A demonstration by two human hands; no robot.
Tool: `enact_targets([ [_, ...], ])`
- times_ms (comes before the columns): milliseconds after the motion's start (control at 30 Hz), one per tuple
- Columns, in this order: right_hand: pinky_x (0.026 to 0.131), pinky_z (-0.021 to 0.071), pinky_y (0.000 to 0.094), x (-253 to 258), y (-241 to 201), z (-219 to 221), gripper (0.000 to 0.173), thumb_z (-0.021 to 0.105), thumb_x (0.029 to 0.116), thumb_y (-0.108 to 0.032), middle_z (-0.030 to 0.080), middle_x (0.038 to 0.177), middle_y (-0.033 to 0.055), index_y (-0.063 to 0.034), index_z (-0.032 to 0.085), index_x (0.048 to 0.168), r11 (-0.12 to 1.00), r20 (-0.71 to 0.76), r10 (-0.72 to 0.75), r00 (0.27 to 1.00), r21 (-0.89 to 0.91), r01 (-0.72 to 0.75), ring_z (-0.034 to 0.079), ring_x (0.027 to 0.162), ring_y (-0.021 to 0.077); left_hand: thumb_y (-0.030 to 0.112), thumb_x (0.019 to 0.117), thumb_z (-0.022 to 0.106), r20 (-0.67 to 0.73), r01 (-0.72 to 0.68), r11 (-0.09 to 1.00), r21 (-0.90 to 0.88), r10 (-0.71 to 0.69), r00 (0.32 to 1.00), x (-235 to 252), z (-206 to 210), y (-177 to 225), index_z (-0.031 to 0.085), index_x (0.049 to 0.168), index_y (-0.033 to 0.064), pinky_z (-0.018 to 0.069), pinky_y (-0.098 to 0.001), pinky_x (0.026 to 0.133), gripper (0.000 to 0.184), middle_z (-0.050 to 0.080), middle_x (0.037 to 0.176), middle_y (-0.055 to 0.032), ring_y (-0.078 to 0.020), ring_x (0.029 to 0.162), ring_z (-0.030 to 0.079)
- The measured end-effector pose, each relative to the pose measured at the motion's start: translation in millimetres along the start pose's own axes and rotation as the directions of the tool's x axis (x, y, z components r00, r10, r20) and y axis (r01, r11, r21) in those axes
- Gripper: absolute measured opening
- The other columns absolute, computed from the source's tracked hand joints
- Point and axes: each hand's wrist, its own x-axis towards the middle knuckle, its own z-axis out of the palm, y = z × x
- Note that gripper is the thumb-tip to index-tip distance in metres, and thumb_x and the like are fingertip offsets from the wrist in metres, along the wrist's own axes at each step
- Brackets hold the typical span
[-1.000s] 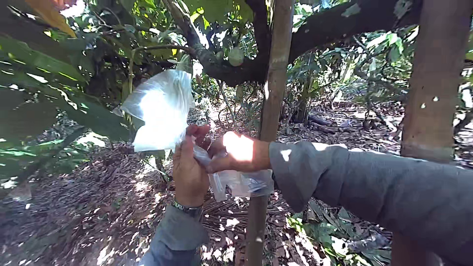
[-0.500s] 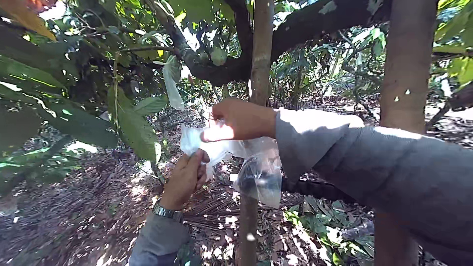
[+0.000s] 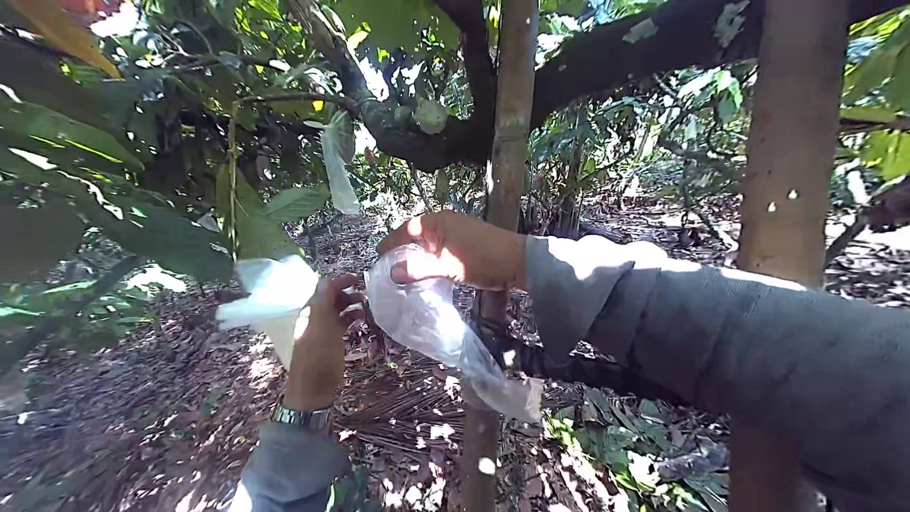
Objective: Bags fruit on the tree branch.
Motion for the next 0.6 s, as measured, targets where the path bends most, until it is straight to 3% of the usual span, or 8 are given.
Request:
enact_targets([
  [67,0.091,0.0568,0.032,0.5,3.2,2.9,0.035,0.073,0.094,-0.013,0.073,0.111,0.0109,-0.0017,0.067,0.127,0.991,0.001,-0.127,0.992,-0.039,0.127,0.069,0.099,0.0119,0.072,0.0995,0.033,0.209,-0.055,0.998,-0.02,0.058,0.976,-3.4,4.6,8.3,0.063,0.125,0.0077,0.0576,-0.0362,0.092,0.075,0.072,0.112,-0.0027,-0.0134,0.105,0.068],
  [133,0.092,0.0564,0.0321,2.2,8.1,4.9,0.034,0.073,0.0939,-0.012,0.073,0.112,0.011,-0.0012,0.068,0.126,0.983,0.002,-0.163,0.987,-0.081,0.163,0.069,0.1,0.0122,0.045,0.1033,0.052,0.283,-0.088,0.996,-0.022,0.09,0.955,-8.1,11.2,16.0,0.071,0.111,0.0067,0.0607,-0.0366,0.084,0.043,0.073,0.099,-0.0065,-0.0154,0.092,0.071],
  [200,0.083,0.0572,0.0327,3.1,13.7,3.0,0.022,0.071,0.0935,-0.008,0.073,0.099,0.0087,-0.0012,0.071,0.114,0.987,-0.028,-0.119,0.992,-0.11,0.116,0.068,0.089,0.0119,0.018,0.1049,0.052,0.239,-0.062,0.996,-0.059,0.074,0.968,-12.5,13.7,22.4,0.07,0.105,0.0039,0.0618,-0.0362,0.079,0.023,0.073,0.092,-0.0087,-0.0161,0.083,0.071],
  [300,0.064,0.0488,0.0392,4.8,16.2,-5.5,0.011,0.065,0.0949,-0.01,0.062,0.075,0.0056,-0.0048,0.067,0.085,0.962,-0.089,-0.006,0.996,-0.271,-0.019,0.059,0.069,0.016,0.009,0.0981,0.063,0.105,-0.152,0.988,-0.001,0.151,0.983,-9.9,6.6,25.3,0.071,0.095,0.0058,0.0605,-0.0302,0.07,0.009,0.071,0.081,-0.0039,-0.0118,0.071,0.067],
  [367,0.079,0.0525,0.0454,1.9,11.5,-4.0,0.011,0.064,0.0964,-0.009,0.067,0.094,0.0117,-0.0021,0.071,0.101,0.927,-0.096,0.012,0.995,-0.372,-0.047,0.064,0.087,0.0231,0.009,0.0923,0.071,0.06,-0.251,0.966,0.064,0.247,0.967,-6.7,1.7,24.4,0.068,0.085,0.0093,0.0591,-0.0265,0.063,0.007,0.068,0.071,0.0007,-0.0083,0.062,0.065],
  [433,0.098,0.0523,0.0494,1.0,11.4,4.6,0.046,0.071,0.0927,-0.017,0.066,0.124,0.018,-0.0023,0.062,0.135,0.929,-0.102,-0.053,0.993,-0.371,0.012,0.064,0.114,0.0298,0.013,0.0919,0.074,0.064,-0.328,0.937,0.122,0.322,0.945,-5.6,-1.7,24.3,0.064,0.077,0.0119,0.0558,-0.0242,0.057,0.018,0.063,0.065,0.0036,-0.0063,0.056,0.06],
  [500,0.102,0.0511,0.0474,0.9,8.9,16.1,0.068,0.078,0.0887,-0.029,0.064,0.129,0.0156,-0.0077,0.053,0.148,0.948,-0.095,-0.109,0.989,-0.311,0.075,0.062,0.117,0.0266,0.017,0.0917,0.075,0.092,-0.378,0.914,0.149,0.368,0.925,-6.8,-2.2,25.4,0.065,0.072,0.0141,0.0545,-0.0229,0.055,0.022,0.062,0.062,0.0056,-0.0048,0.054,0.059],
  [600,0.077,0.0572,0.0403,-5.1,6.5,29.8,0.018,0.07,0.0955,-0.017,0.071,0.091,0.008,-0.0059,0.072,0.11,0.942,-0.053,-0.166,0.985,-0.304,0.142,0.068,0.083,0.0177,0.019,0.0887,0.079,0.128,-0.428,0.902,0.056,0.418,0.899,-11.5,-0.3,24.8,0.067,0.076,0.0175,0.0565,-0.0218,0.059,0.017,0.064,0.068,0.0078,-0.0032,0.06,0.061],
])
